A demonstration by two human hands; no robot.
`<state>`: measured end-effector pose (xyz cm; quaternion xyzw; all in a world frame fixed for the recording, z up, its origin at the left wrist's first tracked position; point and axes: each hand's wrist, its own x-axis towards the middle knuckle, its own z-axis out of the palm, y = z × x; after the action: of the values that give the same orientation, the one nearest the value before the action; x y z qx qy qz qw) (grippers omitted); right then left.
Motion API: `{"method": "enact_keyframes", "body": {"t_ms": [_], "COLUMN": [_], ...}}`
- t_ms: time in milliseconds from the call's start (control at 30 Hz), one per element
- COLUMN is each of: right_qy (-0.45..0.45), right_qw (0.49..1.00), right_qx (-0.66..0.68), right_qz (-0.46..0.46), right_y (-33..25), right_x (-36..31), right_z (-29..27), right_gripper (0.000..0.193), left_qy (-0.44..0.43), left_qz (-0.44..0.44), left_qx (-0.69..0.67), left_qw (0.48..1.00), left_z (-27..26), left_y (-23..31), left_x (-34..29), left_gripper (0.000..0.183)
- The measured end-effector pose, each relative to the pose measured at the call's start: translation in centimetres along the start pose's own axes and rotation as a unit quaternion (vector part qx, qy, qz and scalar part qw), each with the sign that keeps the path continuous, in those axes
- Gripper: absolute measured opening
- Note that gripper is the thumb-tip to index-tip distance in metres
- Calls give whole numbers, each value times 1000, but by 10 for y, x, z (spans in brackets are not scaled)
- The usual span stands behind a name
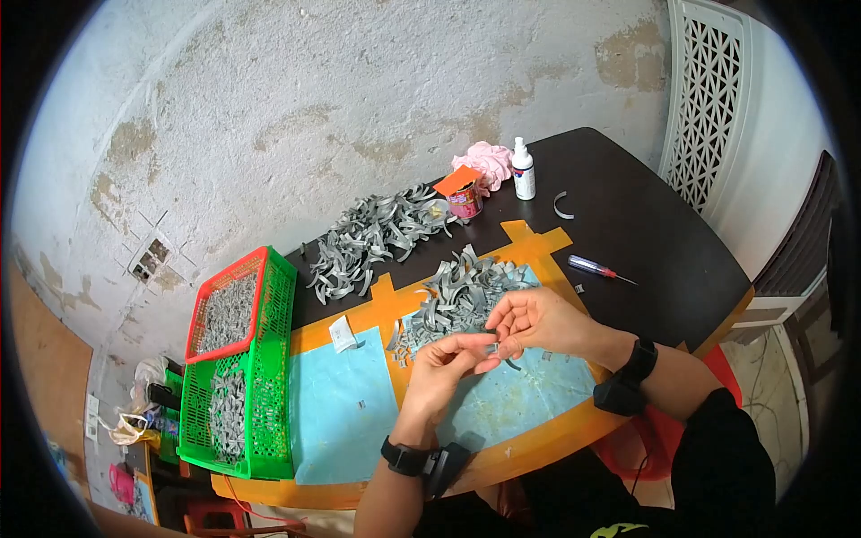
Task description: Assembling small decorative or functional components for shoes by hand.
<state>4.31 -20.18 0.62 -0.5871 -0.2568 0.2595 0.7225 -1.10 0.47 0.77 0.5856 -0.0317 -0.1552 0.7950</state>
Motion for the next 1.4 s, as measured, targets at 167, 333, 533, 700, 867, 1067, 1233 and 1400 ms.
{"method": "enact_keyframes", "body": {"t_ms": [167, 333, 533, 700, 867, 1067, 1233, 1400], "right_qy": [-9, -6, 13, -52, -84, -105, -107, -120], "right_qw": [1000, 999, 997, 991, 991, 992, 991, 990], "right_qx": [0, -23, -71, -121, -93, -54, -74, -78], "right_qz": [-11, -24, -6, 5, -51, -47, -24, -11], "right_y": [1, 0, -14, -35, -30, -19, -14, -15], "right_x": [1, 1, -4, -8, -9, -7, -6, -5], "right_z": [1, 0, -5, -4, -3, 0, -3, -7], "right_gripper": [29, 26, 19, 16, 16, 12, 10, 12], "left_qy": [-2, 17, 27, 33, 24, -7, -24, -25], "left_qz": [23, 27, 31, 25, 20, -1, -12, -28], "left_qx": [36, 30, 38, 23, 1, -11, -12, -45], "left_qw": [999, 999, 998, 999, 1000, 1000, 1000, 998], "left_z": [1, -1, -2, -8, -7, -3, 3, 1], "left_y": [1, 1, -1, -2, -2, -4, -3, -4], "left_x": [0, 2, 3, 3, 2, 3, 0, 0], "left_gripper": [20, 19, 16, 16, 15, 16, 13, 12]}}
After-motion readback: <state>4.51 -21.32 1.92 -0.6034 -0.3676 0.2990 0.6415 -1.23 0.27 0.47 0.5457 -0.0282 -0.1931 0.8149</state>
